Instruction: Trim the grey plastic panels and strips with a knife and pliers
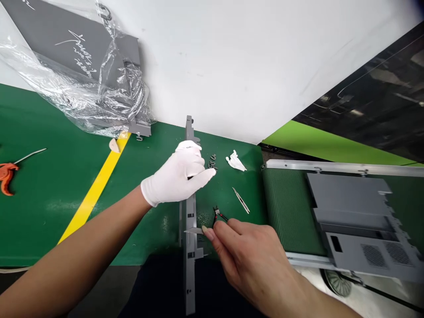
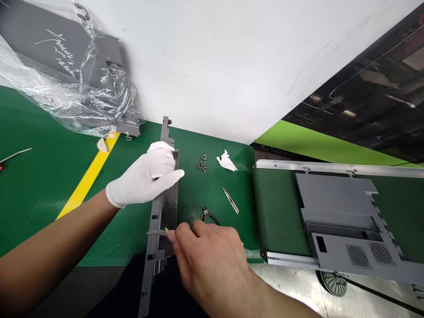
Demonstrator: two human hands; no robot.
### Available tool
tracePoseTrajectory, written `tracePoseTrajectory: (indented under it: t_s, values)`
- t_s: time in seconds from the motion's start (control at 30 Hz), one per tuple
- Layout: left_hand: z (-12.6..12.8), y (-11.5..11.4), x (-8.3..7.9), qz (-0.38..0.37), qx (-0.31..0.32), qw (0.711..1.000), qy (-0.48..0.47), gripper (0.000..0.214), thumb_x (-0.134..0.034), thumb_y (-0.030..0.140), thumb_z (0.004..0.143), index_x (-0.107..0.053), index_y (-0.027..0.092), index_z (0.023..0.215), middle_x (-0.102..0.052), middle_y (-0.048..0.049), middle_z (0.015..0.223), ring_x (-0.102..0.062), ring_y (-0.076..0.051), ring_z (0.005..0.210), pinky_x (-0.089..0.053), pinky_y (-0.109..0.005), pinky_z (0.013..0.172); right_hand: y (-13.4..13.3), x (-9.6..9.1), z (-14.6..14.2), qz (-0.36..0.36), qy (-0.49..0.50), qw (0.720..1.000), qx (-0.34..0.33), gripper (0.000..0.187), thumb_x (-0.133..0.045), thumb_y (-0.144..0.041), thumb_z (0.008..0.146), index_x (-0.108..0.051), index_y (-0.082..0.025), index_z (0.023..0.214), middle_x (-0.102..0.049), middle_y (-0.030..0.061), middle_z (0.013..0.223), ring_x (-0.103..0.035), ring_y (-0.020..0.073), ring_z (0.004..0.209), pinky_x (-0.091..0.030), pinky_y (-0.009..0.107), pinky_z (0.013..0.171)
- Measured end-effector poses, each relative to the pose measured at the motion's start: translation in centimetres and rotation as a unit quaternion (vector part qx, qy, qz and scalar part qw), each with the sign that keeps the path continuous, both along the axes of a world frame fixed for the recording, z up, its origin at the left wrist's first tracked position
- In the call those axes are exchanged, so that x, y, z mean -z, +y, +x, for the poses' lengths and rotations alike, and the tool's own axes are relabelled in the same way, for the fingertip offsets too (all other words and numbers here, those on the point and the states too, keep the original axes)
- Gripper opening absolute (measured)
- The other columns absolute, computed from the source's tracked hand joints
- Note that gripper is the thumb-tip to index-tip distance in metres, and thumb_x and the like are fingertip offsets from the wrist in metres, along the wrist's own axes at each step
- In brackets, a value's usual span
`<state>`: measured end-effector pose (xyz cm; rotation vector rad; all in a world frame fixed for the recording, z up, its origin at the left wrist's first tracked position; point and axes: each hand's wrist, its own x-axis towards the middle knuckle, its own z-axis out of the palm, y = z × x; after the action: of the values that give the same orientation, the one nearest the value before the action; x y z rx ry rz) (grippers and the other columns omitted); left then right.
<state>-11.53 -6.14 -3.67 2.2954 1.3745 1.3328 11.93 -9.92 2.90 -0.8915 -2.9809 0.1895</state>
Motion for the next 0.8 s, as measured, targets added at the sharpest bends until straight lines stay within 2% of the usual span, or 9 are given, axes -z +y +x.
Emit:
tracePoseTrajectory:
  t_s: [0.17,0.37,0.8]
  values:
    - [0.07,-0.03,-0.15,0.008,0.004,1.000,0.017,0.051,-0.047,0.028,0.103,-0.027,0.020,0.057,-0.032,0.0025,0.053,-0.028,-0.017,0.064,-0.038,-0.043,0.085,-0.15,-0.39,-0.15,0.044,-0.003,0.999,-0.023,0.035,-0.042,-0.035,0.111,-0.053,-0.025,0.079,-0.053,-0.0051,0.062,-0.044,0.0138,0.048,-0.018,0.035,0.054]
    - [-0.07,0.09,0.00,0.000,-0.007,1.000,0.016,0.052,-0.046,0.032,0.102,-0.028,0.020,0.055,-0.030,0.0013,0.054,-0.029,-0.018,0.063,-0.038,-0.042,0.079,-0.43,-0.74,-0.16,0.080,0.002,0.996,-0.042,0.032,-0.045,-0.032,0.110,-0.056,-0.024,0.081,-0.054,-0.0039,0.061,-0.047,0.0142,0.048,-0.020,0.036,0.054]
    - [-0.15,0.29,-0.09,-0.005,-0.006,1.000,0.005,0.051,-0.047,0.032,0.101,-0.026,0.022,0.055,-0.031,0.0010,0.053,-0.030,-0.018,0.062,-0.038,-0.042,0.077,-0.32,-0.90,0.10,0.079,-0.024,0.994,-0.070,0.026,-0.046,-0.031,0.109,-0.057,-0.022,0.087,-0.055,-0.0023,0.063,-0.047,0.0158,0.049,-0.020,0.037,0.054]
